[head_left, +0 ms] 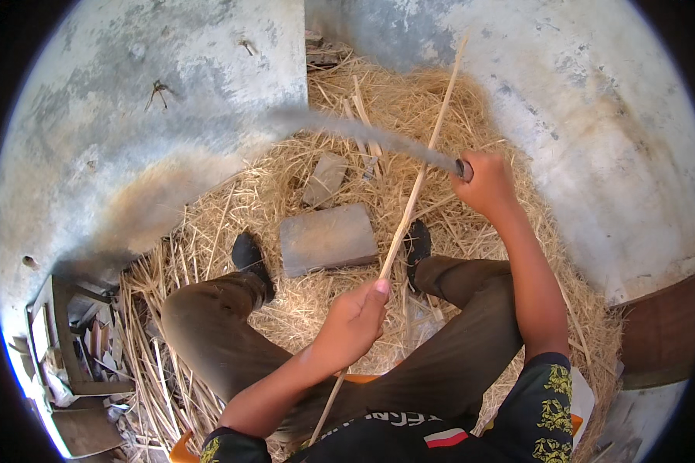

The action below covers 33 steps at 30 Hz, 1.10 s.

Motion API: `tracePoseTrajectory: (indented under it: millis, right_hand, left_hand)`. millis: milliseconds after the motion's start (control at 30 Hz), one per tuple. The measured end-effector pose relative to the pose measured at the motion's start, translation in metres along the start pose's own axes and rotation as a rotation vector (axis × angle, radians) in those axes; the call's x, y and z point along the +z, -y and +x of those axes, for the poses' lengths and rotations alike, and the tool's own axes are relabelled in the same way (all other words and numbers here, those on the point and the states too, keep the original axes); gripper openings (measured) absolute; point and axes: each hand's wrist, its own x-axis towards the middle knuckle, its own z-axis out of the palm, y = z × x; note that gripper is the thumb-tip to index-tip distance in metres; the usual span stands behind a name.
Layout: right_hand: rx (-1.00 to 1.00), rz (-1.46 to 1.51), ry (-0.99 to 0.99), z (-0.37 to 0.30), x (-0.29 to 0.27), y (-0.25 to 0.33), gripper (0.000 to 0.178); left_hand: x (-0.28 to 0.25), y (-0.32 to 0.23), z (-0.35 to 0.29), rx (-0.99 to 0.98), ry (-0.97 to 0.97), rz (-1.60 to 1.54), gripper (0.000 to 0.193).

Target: The person sits on a straw-covered floor and uses a large knife to shave and smooth a long bamboo stick. They repeatedly draw the knife along the stick's length to remove the outer layer, occasionally rotating the stick to work on different sides.

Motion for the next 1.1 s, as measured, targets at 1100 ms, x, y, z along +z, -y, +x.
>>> tracePoseTrajectory:
  millis: [1100]
  right_hand:
    - [0.131, 0.084, -0.160, -0.002, 0.002, -0.066, 0.013]
  left_hand:
    - [0.004, -0.016, -0.019, 0.009, 0.089, 0.076, 0.039]
